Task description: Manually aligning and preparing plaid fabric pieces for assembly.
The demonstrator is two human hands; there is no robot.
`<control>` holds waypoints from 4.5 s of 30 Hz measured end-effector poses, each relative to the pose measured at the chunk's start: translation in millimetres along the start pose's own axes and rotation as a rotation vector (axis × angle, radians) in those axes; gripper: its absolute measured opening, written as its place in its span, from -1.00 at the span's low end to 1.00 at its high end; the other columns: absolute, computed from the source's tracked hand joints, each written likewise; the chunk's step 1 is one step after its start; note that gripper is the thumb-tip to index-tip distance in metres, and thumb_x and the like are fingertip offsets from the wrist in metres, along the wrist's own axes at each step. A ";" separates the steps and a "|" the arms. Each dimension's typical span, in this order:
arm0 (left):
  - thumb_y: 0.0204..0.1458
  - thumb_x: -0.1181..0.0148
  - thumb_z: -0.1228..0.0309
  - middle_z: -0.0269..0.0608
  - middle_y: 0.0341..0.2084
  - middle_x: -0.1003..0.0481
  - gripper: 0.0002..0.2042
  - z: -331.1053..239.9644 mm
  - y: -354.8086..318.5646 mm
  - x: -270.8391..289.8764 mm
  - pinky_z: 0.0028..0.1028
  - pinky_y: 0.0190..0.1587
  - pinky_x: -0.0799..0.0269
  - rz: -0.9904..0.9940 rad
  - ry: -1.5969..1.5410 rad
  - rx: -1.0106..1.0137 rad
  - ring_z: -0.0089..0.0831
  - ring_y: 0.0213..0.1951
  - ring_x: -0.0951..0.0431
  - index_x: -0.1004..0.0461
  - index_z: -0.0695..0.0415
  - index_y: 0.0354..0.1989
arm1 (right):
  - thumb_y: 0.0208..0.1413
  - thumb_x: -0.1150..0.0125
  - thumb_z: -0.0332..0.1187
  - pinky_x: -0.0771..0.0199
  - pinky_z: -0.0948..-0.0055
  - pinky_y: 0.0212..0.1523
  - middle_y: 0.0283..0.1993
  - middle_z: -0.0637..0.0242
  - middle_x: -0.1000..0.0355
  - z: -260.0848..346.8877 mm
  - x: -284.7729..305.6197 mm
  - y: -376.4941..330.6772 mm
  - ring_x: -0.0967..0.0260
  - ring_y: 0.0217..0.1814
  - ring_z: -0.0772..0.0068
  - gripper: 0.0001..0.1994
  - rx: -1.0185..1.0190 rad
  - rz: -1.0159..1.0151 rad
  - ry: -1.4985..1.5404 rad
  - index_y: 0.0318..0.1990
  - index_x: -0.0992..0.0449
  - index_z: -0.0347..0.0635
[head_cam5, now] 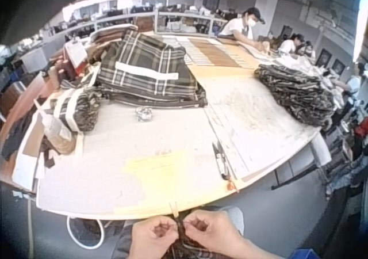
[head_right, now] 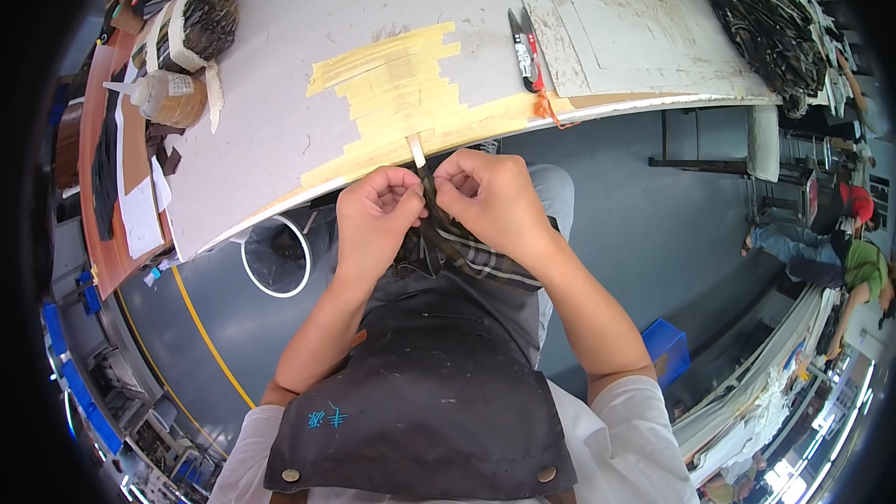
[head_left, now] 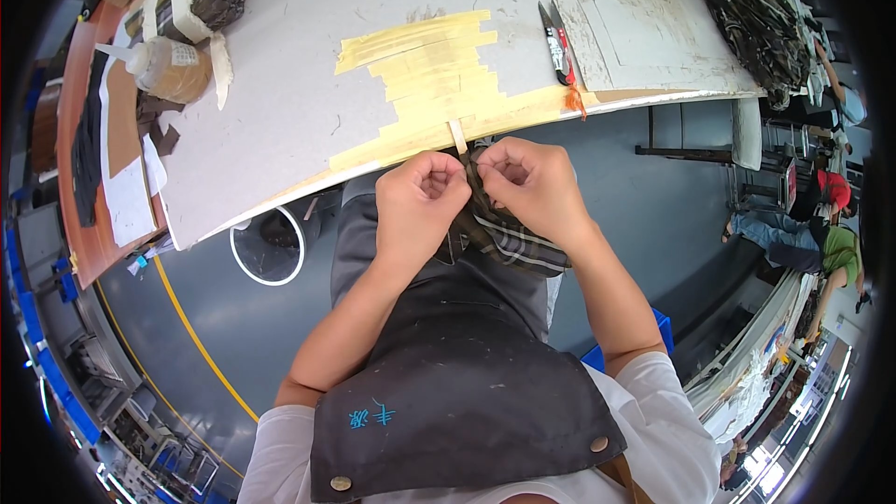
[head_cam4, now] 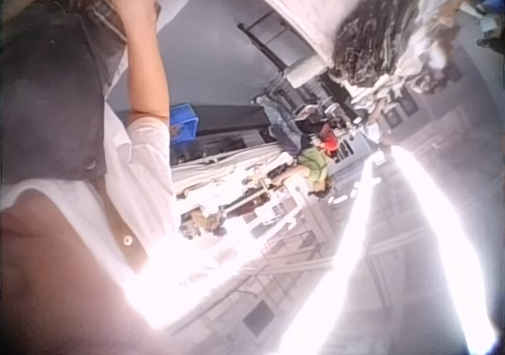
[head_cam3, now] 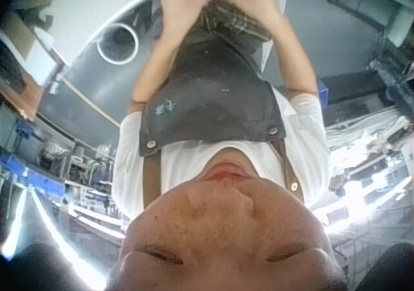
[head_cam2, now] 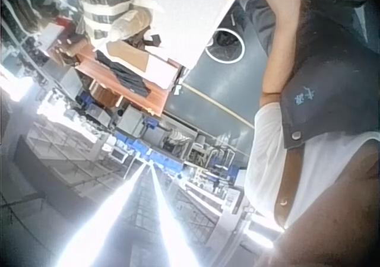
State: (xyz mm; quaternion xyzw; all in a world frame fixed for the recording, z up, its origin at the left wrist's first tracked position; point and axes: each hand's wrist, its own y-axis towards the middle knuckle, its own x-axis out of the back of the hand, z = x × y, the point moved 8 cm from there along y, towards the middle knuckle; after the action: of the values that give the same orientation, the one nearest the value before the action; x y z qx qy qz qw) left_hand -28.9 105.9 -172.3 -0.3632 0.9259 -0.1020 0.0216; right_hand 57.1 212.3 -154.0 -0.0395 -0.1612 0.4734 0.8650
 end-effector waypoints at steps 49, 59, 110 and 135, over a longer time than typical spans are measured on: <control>0.08 -0.02 0.47 -0.10 -0.46 -0.46 -0.83 57.0 4.0 -17.9 -0.52 -0.31 -0.32 -0.034 0.004 -0.199 -0.35 -0.42 -0.45 -0.40 0.25 -0.18 | 0.06 -0.14 -0.50 -0.15 0.80 -0.51 -0.51 0.55 -0.33 -25.3 -13.9 -13.3 -0.18 -0.52 0.86 -0.93 -0.103 -0.285 0.156 -0.41 -0.38 -0.25; 0.03 -0.12 0.47 -0.10 -0.60 -0.49 -0.88 59.7 7.7 -7.9 -0.55 -0.50 -0.31 -0.123 -0.005 -0.178 -0.47 -0.61 -0.44 -0.46 0.28 -0.32 | 0.09 -0.16 -0.37 -0.05 0.77 -0.53 -0.53 0.61 -0.28 -47.2 -23.1 -11.3 -0.09 -0.55 0.86 -0.87 -0.246 -0.289 0.641 -0.44 -0.39 -0.16; -0.15 -0.11 0.39 -0.08 -0.06 -0.32 -0.49 -20.0 -124.0 -24.9 -0.31 0.04 -0.34 0.743 -1.263 0.261 -0.28 -0.02 -0.39 -0.22 0.26 0.04 | -0.05 -0.23 -0.52 -0.18 0.64 -0.28 -0.41 0.50 -0.20 70.6 -49.7 -107.6 -0.14 -0.37 0.69 -0.81 -0.008 0.358 0.442 -0.24 -0.42 -0.22; -0.18 -0.05 0.32 -0.23 -0.36 -0.43 -0.67 -30.1 -115.4 -20.1 -0.33 -0.09 -0.39 0.531 -1.384 0.311 -0.34 -0.21 -0.45 -0.32 0.28 -0.26 | -0.05 -0.19 -0.54 -0.19 0.69 -0.28 -0.37 0.50 -0.17 90.7 -51.2 -99.0 -0.16 -0.35 0.72 -0.80 0.175 0.393 0.634 -0.25 -0.36 -0.23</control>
State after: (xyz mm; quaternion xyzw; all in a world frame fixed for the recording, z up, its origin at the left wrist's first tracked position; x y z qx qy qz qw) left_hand 59.5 42.1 -120.0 -0.1020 0.7323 0.0286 0.6727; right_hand 82.6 107.7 -58.7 -0.1399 0.1661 0.6067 0.7646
